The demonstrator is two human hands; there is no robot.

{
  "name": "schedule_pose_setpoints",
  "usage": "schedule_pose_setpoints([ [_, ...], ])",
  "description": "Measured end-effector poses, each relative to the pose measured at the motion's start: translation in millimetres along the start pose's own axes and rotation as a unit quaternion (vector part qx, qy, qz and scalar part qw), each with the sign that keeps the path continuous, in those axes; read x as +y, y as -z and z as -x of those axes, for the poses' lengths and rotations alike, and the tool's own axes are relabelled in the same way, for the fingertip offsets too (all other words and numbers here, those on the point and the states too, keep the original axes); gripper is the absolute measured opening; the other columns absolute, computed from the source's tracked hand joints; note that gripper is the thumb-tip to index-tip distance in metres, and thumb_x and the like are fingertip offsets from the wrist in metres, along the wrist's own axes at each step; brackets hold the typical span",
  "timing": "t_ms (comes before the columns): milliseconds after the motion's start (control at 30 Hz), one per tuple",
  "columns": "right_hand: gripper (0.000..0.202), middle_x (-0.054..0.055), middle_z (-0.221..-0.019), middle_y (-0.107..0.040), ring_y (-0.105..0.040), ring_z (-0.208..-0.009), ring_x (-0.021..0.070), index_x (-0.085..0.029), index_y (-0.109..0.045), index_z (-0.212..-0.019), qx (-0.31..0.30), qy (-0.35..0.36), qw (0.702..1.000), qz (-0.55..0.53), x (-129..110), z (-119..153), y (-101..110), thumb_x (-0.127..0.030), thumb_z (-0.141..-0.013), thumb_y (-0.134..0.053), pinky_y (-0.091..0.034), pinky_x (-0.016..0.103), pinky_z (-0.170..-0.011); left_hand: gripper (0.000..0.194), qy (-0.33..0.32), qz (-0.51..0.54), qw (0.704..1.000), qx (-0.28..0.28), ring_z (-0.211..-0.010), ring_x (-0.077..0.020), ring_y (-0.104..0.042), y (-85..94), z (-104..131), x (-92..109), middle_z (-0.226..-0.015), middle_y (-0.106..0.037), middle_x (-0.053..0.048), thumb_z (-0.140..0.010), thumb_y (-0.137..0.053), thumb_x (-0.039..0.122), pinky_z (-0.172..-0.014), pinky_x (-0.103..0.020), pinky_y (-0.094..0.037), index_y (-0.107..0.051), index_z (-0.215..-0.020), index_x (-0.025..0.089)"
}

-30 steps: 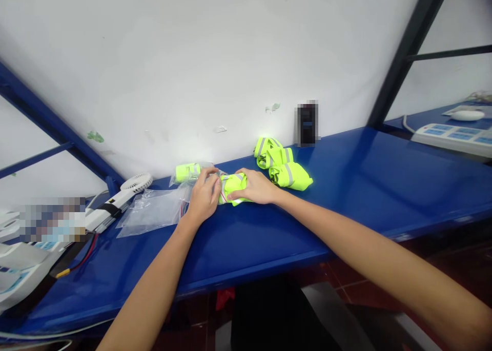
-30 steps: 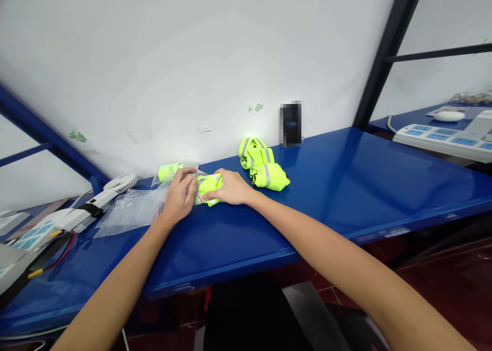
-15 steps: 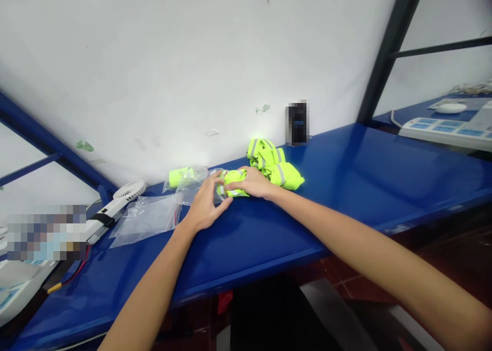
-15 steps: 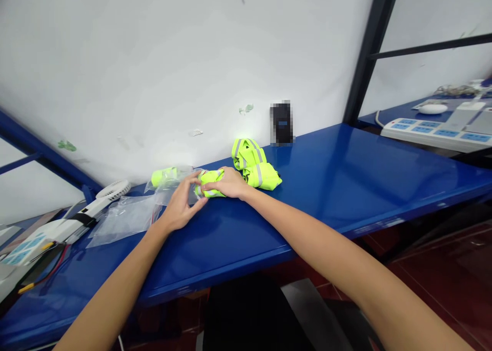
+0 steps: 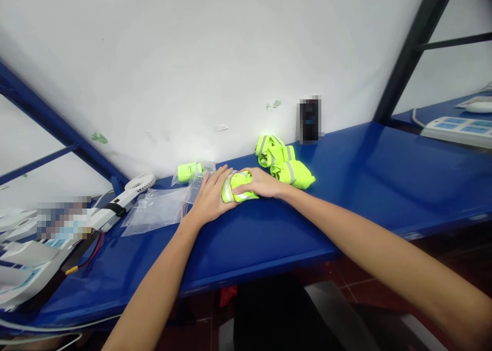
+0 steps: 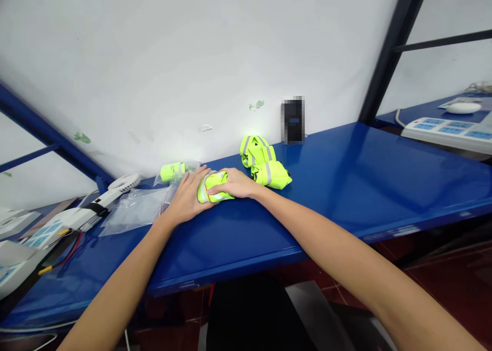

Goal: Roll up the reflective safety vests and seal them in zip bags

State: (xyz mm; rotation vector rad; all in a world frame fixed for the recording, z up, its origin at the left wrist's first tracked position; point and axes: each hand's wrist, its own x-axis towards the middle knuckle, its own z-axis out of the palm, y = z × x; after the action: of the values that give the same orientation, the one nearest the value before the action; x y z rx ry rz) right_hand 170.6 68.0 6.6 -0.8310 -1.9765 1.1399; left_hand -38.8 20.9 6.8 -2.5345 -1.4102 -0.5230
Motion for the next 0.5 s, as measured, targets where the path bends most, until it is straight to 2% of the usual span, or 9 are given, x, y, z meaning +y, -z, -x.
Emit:
schedule_pose_setpoints([
  [100,0.048,0.005,-0.101,-0.071,-0.065,-0.088,0.0196,-0.015,-0.068,-0.103,0.007,0.006,1.000,-0.020,-1.3,0.1,-1.3,-0.043,-0.066,-0.081,-0.048,0.029,-0.079,0.083,0.003,0.017,1.000,0.016,-0.146,-0.0311,-0.032,0.9,-0.1,0.6,-0.155,-0.039,-0.014,-0.080,-0.065,0.058,-0.119,-0.057,-0.020,-0.032,-0.148,0.023],
  [300,0.051,0.005,-0.102,-0.071,-0.065,-0.089,0.0204,-0.015,-0.067,-0.104,-0.013,-0.026,0.999,-0.026,2.1,-2.1,3.2,-0.044,-0.065,-0.081,-0.049,0.029,-0.076,0.084,-0.002,0.045,0.998,0.047,-0.141,-0.0319,-0.040,-2.5,-1.0,0.8,-0.150,-0.045,-0.014,-0.075,-0.070,0.062,-0.118,-0.054,-0.027,-0.040,-0.143,0.023],
  [400,0.048,0.005,-0.103,-0.071,-0.065,-0.090,0.0207,-0.015,-0.068,-0.105,-0.004,-0.017,1.000,0.003,5.5,-3.2,3.7,-0.042,-0.066,-0.080,-0.049,0.030,-0.078,0.085,-0.010,0.045,0.997,0.056,-0.137,-0.0313,-0.044,-3.6,-1.8,2.2,-0.147,-0.048,-0.014,-0.073,-0.069,0.066,-0.116,-0.052,-0.030,-0.043,-0.141,0.022],
  [500,0.051,0.006,-0.105,-0.071,-0.065,-0.091,0.0218,-0.015,-0.067,-0.107,0.035,-0.023,0.997,0.069,7.2,-3.1,0.5,-0.042,-0.065,-0.080,-0.048,0.031,-0.081,0.084,-0.012,0.039,0.998,0.056,-0.135,-0.0312,-0.046,-5.9,-2.2,3.2,-0.145,-0.050,-0.014,-0.074,-0.067,0.069,-0.116,-0.051,-0.032,-0.045,-0.140,0.021],
])
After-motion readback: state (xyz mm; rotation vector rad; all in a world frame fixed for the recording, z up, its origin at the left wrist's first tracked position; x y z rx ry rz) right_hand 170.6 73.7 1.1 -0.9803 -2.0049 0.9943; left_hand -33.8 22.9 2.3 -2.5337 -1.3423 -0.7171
